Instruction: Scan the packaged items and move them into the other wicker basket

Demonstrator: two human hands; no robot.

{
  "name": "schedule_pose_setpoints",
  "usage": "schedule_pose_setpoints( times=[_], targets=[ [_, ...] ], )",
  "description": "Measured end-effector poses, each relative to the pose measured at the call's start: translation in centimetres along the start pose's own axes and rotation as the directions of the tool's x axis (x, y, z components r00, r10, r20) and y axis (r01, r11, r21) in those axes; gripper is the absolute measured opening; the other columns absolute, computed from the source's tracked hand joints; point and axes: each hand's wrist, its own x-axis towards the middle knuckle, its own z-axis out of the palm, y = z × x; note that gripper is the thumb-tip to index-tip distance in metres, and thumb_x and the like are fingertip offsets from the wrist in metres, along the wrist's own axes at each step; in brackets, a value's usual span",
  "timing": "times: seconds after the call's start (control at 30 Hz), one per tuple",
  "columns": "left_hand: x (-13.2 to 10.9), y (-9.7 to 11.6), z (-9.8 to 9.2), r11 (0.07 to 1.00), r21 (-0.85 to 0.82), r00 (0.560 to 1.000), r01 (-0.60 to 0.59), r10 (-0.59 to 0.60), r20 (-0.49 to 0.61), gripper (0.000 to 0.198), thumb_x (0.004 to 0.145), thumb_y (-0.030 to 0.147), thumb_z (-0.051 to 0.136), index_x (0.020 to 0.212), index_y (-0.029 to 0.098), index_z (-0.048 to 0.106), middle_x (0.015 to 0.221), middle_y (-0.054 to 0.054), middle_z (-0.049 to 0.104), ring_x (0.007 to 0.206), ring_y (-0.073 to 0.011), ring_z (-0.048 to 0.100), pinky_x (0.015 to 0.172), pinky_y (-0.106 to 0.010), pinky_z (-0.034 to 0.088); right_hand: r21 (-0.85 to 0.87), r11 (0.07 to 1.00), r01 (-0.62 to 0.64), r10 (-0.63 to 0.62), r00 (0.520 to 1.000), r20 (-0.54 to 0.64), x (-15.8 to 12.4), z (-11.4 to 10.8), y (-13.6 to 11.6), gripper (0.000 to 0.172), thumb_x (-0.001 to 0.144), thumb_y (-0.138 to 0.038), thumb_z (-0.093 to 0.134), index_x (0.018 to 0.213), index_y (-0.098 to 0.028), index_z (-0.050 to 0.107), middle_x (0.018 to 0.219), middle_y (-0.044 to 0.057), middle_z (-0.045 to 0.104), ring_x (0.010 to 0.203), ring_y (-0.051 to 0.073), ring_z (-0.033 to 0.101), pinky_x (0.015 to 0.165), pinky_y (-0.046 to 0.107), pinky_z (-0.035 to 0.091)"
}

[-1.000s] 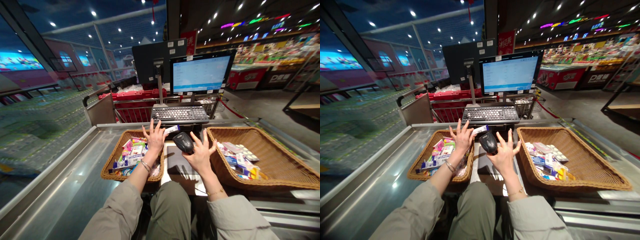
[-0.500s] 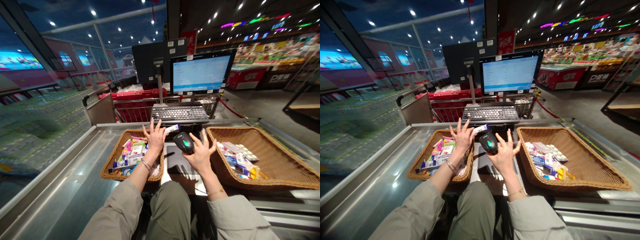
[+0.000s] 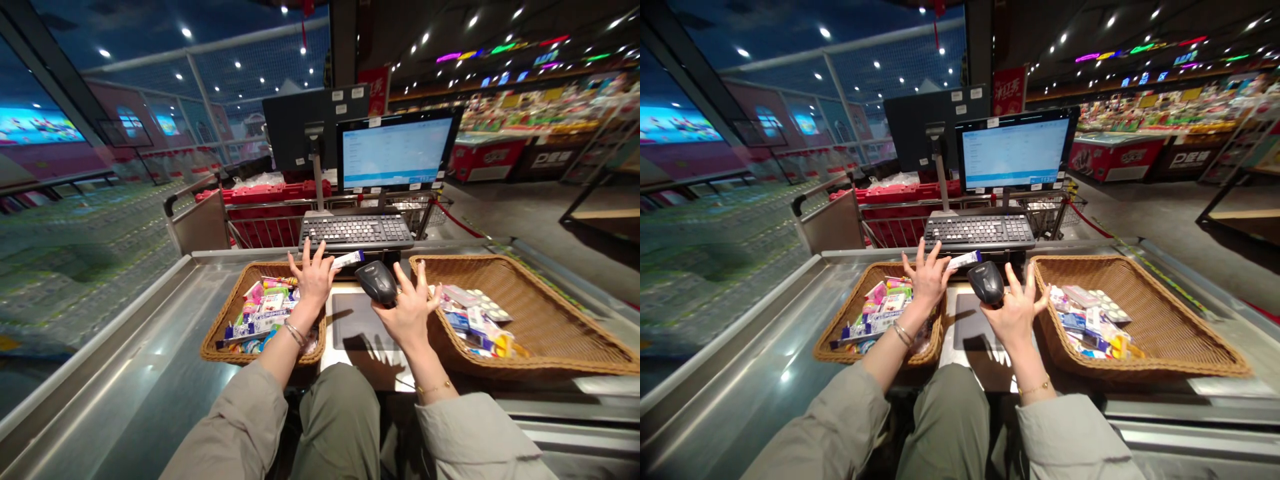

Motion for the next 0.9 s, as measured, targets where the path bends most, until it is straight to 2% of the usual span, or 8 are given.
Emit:
schedule_pose_setpoints(
  times=[0.23,0.43,0.5,0.63,0.9],
  targets=[
    [0.8,1.9,0.1,0.998,-0.017,0.998,-0.060,0.059,-0.016,0.026,0.098,0.041,0.059,0.118,0.032,0.072,0.159,-0.003,0.049,0.156,-0.0369,0.024,0.122,-0.076,-0.002,-0.031,0.999,-0.039,0.038,0.998,-0.049,0.2,-1.5,1.5,0.021,0.078,-0.039,0.068,0.084,-0.020,0.073,0.142,0.011,0.064,0.153,0.043,0.028,0.117,0.076,0.007],
    [1.7,4.9,0.6,0.985,-0.051,0.986,-0.164,0.162,-0.042,0.024,0.096,0.040,0.062,0.117,0.033,0.072,0.158,-0.002,0.050,0.156,-0.0361,0.024,0.122,-0.076,0.000,-0.067,0.990,-0.124,0.116,0.986,-0.119,0.6,-3.7,3.8,0.029,0.079,-0.044,0.069,0.092,-0.019,0.073,0.137,0.016,0.067,0.153,0.043,0.027,0.117,0.076,0.006],
    [1.8,6.1,0.8,0.977,-0.070,0.979,-0.201,0.198,-0.045,0.023,0.096,0.039,0.063,0.116,0.032,0.072,0.158,-0.003,0.050,0.156,-0.0357,0.024,0.122,-0.076,0.000,-0.079,0.982,-0.169,0.157,0.978,-0.139,0.6,-4.5,4.7,0.035,0.079,-0.046,0.068,0.100,-0.019,0.073,0.135,0.017,0.067,0.152,0.043,0.028,0.117,0.076,0.007],
    [2.1,8.5,1.4,0.954,-0.123,0.961,-0.274,0.268,-0.060,0.022,0.095,0.039,0.064,0.115,0.032,0.072,0.156,-0.003,0.053,0.156,-0.0353,0.026,0.121,-0.077,0.002,-0.097,0.955,-0.279,0.257,0.947,-0.193,0.5,-6.2,6.3,0.061,0.080,-0.050,0.066,0.131,-0.016,0.064,0.137,0.020,0.065,0.152,0.042,0.029,0.116,0.077,0.009],
    [2.6,12.8,3.0,0.869,-0.191,0.889,-0.456,0.439,-0.128,0.016,0.095,0.038,0.065,0.109,0.034,0.074,0.151,-0.003,0.058,0.155,-0.0334,0.030,0.122,-0.075,0.004,-0.087,0.892,-0.443,0.407,0.873,-0.268,0.0,-9.5,9.1,0.072,0.080,-0.057,0.064,0.141,-0.017,0.058,0.144,0.020,0.060,0.152,0.040,0.030,0.118,0.075,0.008]
  ],
)
